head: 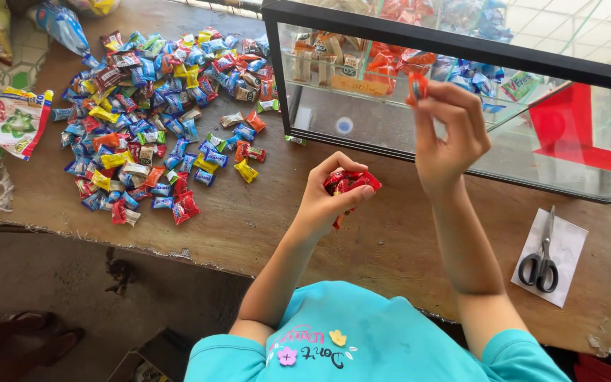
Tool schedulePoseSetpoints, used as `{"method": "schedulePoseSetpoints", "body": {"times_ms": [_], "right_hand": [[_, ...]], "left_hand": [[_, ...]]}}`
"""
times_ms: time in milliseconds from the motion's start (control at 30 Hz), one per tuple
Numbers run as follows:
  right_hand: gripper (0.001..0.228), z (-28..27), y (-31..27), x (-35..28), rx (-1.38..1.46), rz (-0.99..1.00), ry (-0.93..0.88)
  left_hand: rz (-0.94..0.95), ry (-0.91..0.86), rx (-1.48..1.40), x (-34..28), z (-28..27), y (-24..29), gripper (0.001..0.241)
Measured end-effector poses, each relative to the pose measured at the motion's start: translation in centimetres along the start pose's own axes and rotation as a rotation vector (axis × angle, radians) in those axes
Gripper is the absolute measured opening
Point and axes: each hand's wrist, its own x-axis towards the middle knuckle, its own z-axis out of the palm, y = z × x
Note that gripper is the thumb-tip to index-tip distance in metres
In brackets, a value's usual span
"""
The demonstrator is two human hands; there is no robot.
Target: Stock and organize small candy items into a glass display case at a store counter.
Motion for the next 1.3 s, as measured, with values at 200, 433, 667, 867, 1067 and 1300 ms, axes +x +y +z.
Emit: {"method": "schedulePoseSetpoints", "body": {"times_ms": [200, 433, 667, 867, 1067, 1300], "right_hand": [[0.026, 3.5, -3.4, 3.1, -1.254, -0.656, -0.103], [0.017, 1.9, -1.5, -4.2, -0.255, 0.287, -0.332], [0.021, 1.5, -1.8, -5.6, 0.135, 0.599, -0.343], [0.02, 0.9, -1.0, -5.5, 0.055, 0.458, -0.414], [0.014, 1.9, -3.6, -2.2, 0.061, 0.337, -0.293], [0.016, 1.6, -8.2, 5.4, -0.62, -0.642, -0.127]], "left_hand": [[0.08, 0.035, -0.067, 0.4, 0.2, 0.2, 0.034], [0.126, 0.15, -0.193, 0.9, -0.9, -1.7, 0.04], [0.227, 0.178, 0.0, 1.1, -1.1, -3.2, 0.038], [0.172, 0.144, -0.056, 1.4, -2.0, -5.4, 0.035], [0.047, 0.055, -0.487, 1.2, -2.2, -3.5, 0.029], [-0.216, 0.062, -0.707, 1.2, -2.8, -3.1, 0.016]]}}
